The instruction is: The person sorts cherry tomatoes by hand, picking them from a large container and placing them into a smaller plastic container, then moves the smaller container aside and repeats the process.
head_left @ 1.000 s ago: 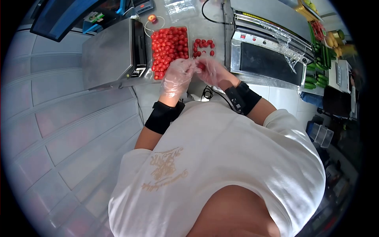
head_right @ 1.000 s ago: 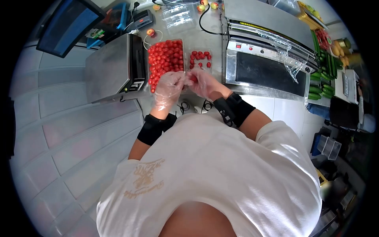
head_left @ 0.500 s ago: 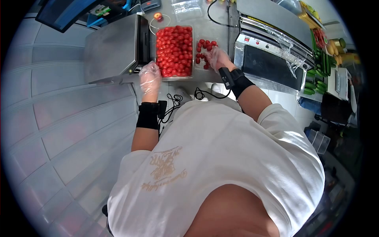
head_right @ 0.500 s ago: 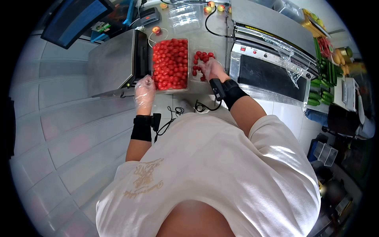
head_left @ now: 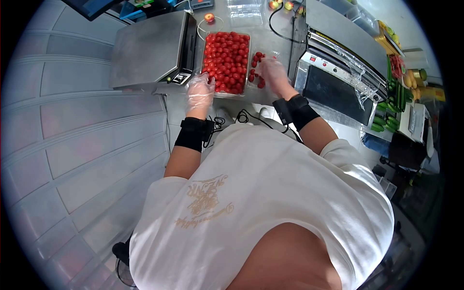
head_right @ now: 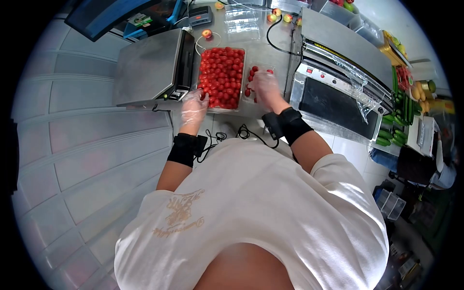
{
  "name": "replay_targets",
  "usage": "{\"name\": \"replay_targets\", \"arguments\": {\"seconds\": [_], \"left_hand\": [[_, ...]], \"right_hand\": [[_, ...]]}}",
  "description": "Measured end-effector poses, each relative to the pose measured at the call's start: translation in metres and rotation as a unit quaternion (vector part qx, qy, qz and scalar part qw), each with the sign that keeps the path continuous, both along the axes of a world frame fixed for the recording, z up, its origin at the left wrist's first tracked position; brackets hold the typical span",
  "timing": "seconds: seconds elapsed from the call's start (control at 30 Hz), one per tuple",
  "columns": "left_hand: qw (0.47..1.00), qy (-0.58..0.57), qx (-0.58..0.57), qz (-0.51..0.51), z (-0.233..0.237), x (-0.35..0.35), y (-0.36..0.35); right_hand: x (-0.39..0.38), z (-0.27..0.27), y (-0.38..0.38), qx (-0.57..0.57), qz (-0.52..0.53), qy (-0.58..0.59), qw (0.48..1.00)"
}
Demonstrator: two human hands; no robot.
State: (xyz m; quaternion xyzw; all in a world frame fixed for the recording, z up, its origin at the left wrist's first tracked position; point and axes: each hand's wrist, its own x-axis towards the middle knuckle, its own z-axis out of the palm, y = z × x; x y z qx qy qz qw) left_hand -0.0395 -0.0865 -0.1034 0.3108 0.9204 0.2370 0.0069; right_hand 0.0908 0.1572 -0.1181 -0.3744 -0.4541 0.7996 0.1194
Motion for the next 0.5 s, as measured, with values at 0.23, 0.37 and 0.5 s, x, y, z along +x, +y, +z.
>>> {"name": "replay_targets", "arguments": {"seconds": [0.23, 0.37, 0.5], "left_hand": [[0.999, -0.024, -0.022, 0.013, -0.011, 0.012, -0.001], [0.999, 0.011, -0.007, -0.042, -0.011, 0.02, -0.009], [0.996, 0.048, 0.074, 0.001, -0.007, 0.019, -0.004]], "right_hand": [[-0.02, 0.044, -0.047, 0.422, 0.185, 0.009, 0.887], [-0.025, 0.051, -0.053, 0.564, 0.309, -0.033, 0.765], [-0.022, 0.047, -0.056, 0.497, 0.233, 0.012, 0.836]]}}
